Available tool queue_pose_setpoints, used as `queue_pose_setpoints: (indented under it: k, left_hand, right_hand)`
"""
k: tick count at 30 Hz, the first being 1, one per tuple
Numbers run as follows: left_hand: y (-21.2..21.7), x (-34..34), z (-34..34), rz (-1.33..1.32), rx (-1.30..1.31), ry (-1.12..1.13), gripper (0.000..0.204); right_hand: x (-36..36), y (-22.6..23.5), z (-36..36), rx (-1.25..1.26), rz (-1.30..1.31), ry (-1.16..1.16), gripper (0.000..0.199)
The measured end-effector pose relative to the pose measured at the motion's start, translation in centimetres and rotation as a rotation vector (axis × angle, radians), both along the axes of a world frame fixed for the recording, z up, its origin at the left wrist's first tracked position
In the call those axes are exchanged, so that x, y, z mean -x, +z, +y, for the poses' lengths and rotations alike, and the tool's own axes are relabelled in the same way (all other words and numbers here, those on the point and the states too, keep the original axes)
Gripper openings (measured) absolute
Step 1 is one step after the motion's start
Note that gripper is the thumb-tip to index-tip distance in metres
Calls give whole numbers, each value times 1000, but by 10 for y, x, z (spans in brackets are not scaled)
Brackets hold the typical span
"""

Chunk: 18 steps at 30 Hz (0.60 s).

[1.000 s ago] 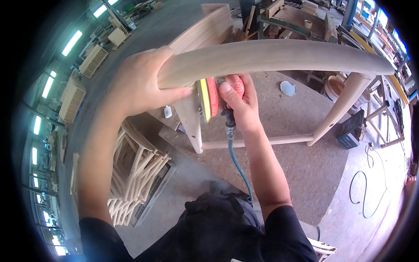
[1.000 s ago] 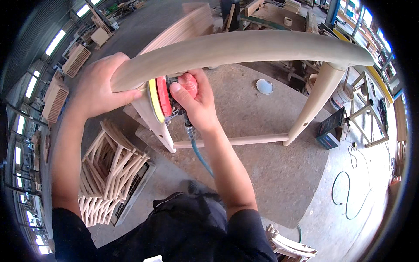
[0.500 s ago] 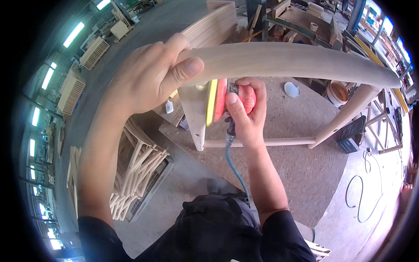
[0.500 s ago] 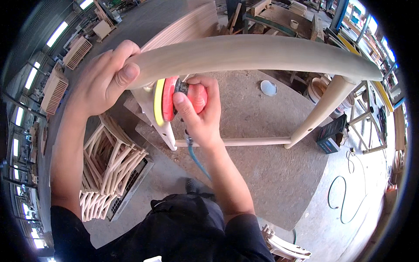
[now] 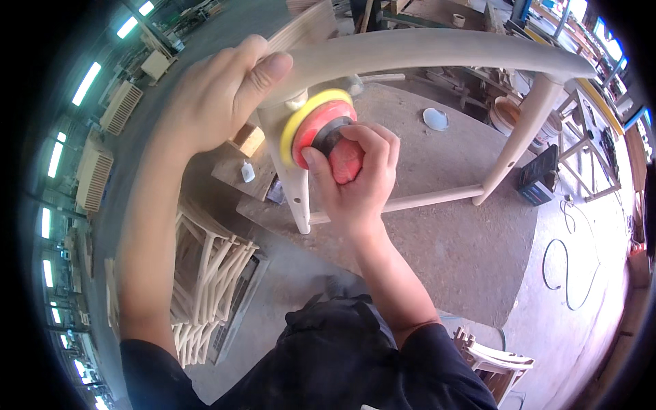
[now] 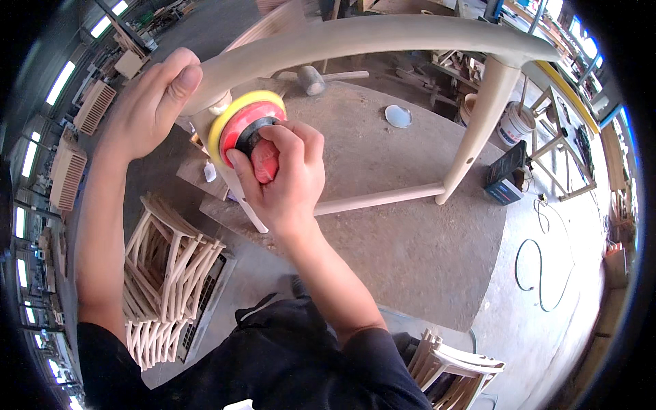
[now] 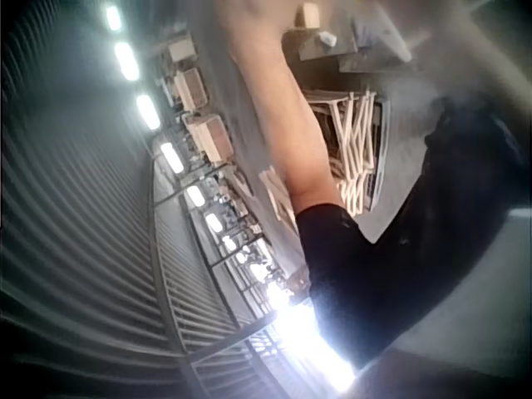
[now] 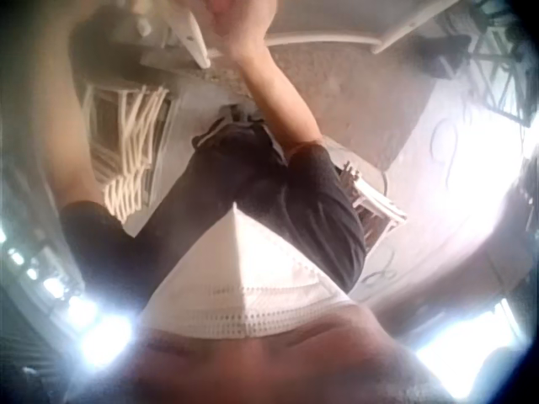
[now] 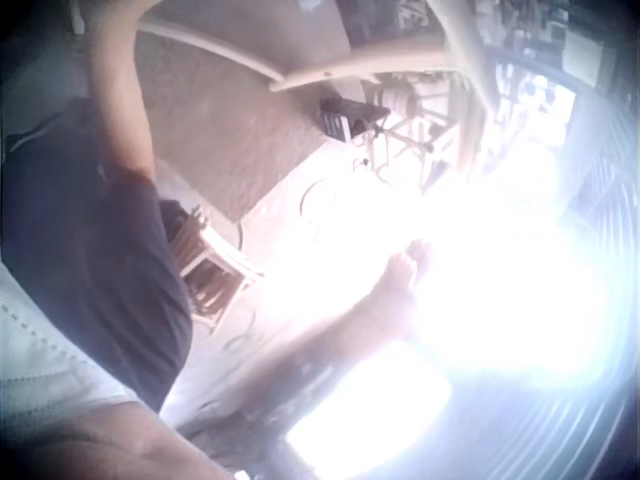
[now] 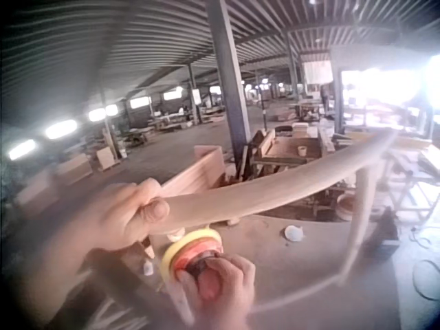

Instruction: The person uses a handheld orbital sander to smooth the curved wooden legs and frame of a chair. They rotate the chair to access different sections and briefly use a file on a joint before resuming sanding. The person also changes the sanding disc mid-task.

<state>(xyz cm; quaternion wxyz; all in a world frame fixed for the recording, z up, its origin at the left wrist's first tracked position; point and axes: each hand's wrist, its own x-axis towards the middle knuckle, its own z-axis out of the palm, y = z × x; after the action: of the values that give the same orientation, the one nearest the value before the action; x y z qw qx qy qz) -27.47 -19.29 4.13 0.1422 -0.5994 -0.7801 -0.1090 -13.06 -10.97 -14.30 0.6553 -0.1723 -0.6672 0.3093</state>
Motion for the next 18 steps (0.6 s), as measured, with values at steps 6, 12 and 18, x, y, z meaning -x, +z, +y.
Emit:
queue_pose_setpoints:
  k: [6, 12, 18]
  left_hand:
    - [-3, 13, 5, -13, -1, -2, 62]
    - [-5, 19, 9, 5, -16, 7, 64]
    - [-7, 22, 12, 46, -27, 32, 63]
  right_hand:
    - [14, -1, -21, -96, 10, -82, 54]
    - [18, 5, -19, -95, -28, -166, 43]
    - [19, 15, -17, -55, -53, -203, 41]
